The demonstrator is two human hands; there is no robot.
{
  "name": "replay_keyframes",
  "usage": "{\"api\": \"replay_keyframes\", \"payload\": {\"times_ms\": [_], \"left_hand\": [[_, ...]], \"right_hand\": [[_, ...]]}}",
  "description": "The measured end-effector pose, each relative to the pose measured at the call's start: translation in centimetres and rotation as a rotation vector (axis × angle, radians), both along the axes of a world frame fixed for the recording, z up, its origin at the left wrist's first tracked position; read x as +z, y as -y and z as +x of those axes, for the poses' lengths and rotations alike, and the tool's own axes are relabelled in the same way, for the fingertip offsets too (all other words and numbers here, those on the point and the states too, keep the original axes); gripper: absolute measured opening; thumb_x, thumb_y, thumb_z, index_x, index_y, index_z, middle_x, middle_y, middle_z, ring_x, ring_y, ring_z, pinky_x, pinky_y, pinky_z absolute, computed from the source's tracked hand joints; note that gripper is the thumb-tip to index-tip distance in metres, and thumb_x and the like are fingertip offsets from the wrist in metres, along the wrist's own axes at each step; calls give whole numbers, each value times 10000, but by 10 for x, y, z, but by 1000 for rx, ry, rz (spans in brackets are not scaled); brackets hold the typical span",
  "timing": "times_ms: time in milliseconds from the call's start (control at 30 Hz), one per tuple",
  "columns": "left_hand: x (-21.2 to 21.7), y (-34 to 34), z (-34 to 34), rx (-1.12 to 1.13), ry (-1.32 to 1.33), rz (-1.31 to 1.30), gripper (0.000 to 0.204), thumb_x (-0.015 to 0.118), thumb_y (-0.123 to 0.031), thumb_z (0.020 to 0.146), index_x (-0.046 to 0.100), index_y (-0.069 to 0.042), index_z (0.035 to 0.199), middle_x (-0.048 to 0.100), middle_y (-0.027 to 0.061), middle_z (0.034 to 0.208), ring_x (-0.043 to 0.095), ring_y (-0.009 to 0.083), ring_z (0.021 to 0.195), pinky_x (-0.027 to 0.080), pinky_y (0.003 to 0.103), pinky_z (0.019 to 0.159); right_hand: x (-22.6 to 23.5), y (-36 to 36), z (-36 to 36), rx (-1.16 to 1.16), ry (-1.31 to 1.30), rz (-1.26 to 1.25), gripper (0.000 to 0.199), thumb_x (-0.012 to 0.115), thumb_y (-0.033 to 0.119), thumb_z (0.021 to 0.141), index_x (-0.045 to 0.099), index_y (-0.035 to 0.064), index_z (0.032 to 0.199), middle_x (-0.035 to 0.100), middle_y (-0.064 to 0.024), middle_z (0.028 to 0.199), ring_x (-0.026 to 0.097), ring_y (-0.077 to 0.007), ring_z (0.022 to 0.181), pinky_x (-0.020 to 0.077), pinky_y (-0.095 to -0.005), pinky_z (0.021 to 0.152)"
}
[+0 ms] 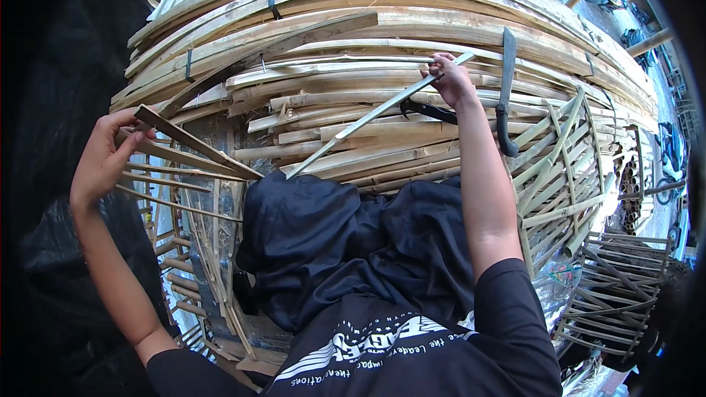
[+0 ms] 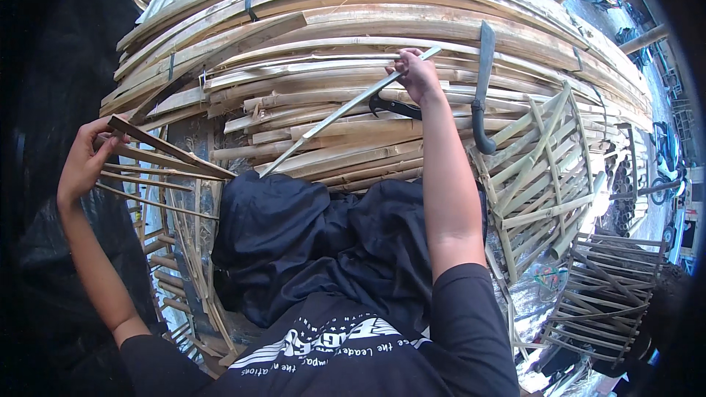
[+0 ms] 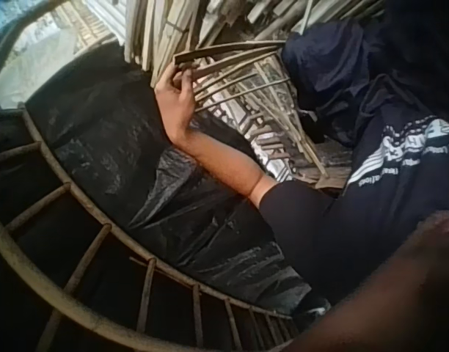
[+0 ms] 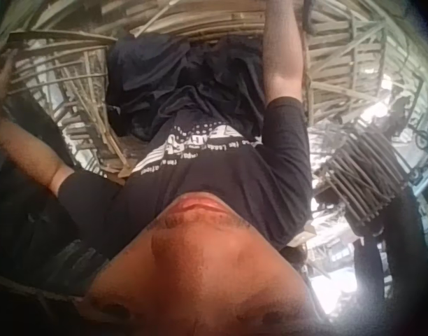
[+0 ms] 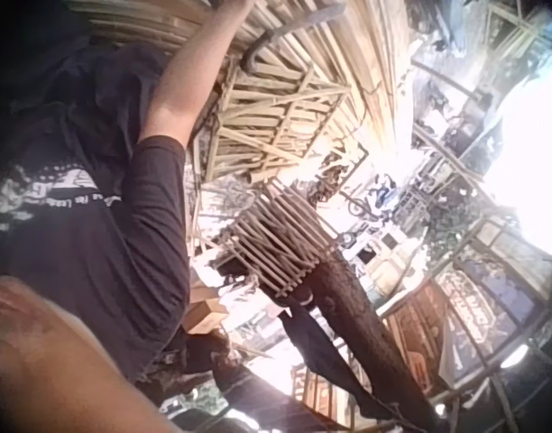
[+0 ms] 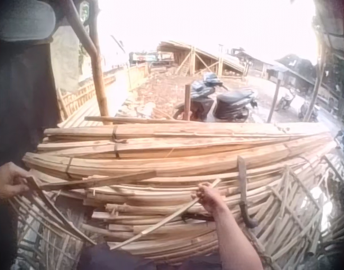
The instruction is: The person assembles a bamboo structure by weaving and securing bamboo slats with a handheld tool.
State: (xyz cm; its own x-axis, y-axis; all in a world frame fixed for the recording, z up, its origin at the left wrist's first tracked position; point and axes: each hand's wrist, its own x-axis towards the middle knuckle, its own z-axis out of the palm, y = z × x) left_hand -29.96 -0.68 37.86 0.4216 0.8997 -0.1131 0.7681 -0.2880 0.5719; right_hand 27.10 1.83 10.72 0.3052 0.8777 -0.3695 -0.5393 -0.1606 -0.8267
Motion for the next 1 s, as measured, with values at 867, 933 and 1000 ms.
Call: {"api": "replay_keyframes", "payload": {"times_ms": [867,933,1000], "left_hand": [[8,7,19,-14,32,-4,323,570,13,960,594,11,1282,670,89,1151,662,142,1021,506,304,942],[7,9,12,7,31,2,318,569,8,965,588,13,1282,670,90,1141,664,145,1025,509,306,942],[3,7,8,23,32,3,310,567,2,971,582,19,1280,670,91,1129,667,149,1030,513,311,944]], "right_hand": [[-10,-17,-5,-311,96,86,245,786,170,887,618,11,968,661,-50,833,652,-127,681,509,-261,552],[0,-17,-6,-383,93,89,240,785,179,889,611,17,928,639,-34,773,606,-104,598,481,-249,492],[7,-8,4,-375,76,113,227,765,192,908,607,28,912,611,-30,755,535,-79,557,452,-230,476]]}}
